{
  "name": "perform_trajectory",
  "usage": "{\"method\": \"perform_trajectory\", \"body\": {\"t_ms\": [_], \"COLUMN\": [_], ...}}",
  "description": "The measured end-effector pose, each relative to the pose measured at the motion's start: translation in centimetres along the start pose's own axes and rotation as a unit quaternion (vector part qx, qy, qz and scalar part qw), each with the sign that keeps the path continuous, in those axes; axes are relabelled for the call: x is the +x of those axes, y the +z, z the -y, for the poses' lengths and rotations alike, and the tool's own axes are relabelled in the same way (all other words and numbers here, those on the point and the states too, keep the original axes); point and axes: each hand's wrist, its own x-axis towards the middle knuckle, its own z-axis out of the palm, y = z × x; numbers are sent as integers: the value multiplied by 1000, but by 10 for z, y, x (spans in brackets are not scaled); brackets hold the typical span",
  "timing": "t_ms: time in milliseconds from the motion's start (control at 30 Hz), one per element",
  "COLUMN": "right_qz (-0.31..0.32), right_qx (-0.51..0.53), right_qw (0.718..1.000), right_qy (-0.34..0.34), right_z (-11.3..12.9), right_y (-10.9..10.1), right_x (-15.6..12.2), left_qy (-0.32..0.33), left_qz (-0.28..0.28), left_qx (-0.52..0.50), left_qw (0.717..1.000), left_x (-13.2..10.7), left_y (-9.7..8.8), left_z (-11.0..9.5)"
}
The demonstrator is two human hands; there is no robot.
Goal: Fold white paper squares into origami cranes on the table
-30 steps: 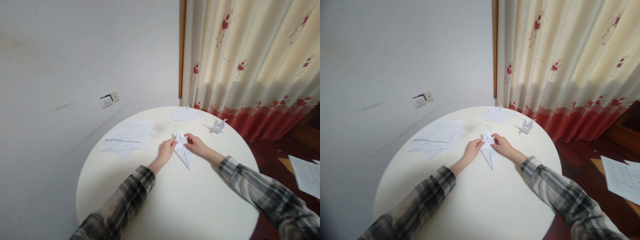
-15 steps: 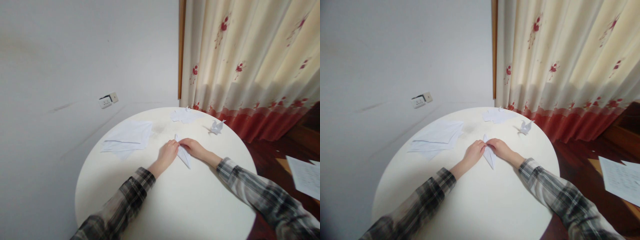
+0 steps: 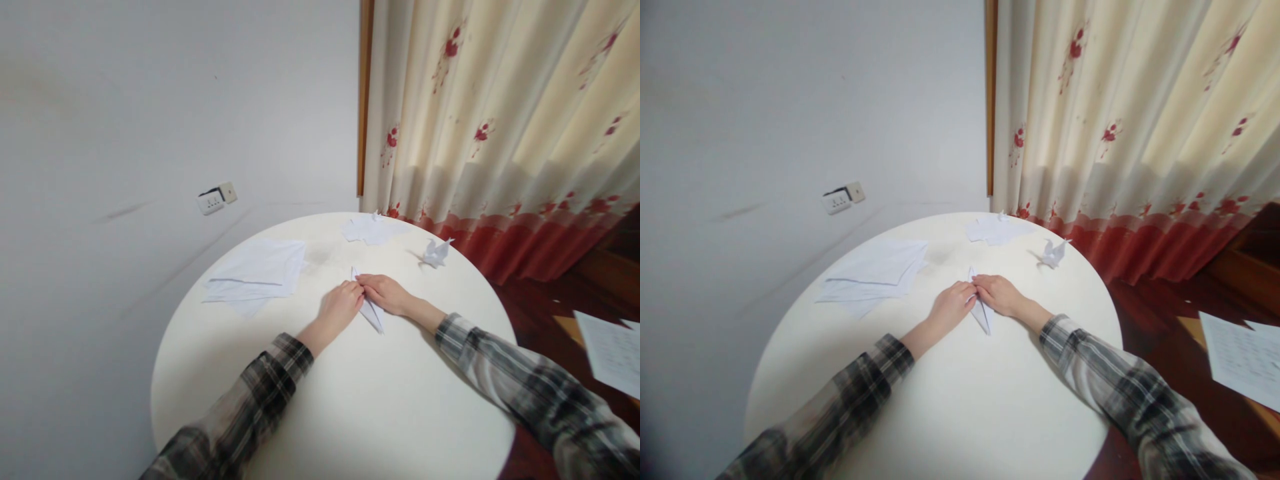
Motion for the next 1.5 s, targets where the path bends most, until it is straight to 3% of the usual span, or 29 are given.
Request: {"method": "perform_trajectory", "body": {"t_ms": [133,500,633,800,933,1167,1500], "right_qz": [-2,-20,-9,-14,-14,-13,20], "right_qx": [31,151,124,62,26,52,4], "right_qw": [999,981,990,998,1000,998,999], "right_qy": [8,123,59,-12,-3,14,29], "right_z": [-1,-31,-40,-47,-49,-54,-61], "right_y": [-2,-1,9,17,17,15,14], "right_x": [4,14,14,15,17,29,38], "left_qy": [-11,-11,38,31,21,37,56], "left_qz": [-4,-26,-13,-1,5,25,95], "left_qx": [-3,-16,-65,-85,-86,-60,-48], "left_qw": [1000,999,997,996,996,997,993], "left_x": [1,3,3,4,3,3,1], "left_y": [1,-4,0,2,2,6,3], "left_z": [-2,-8,-7,-8,-9,-8,-10]}}
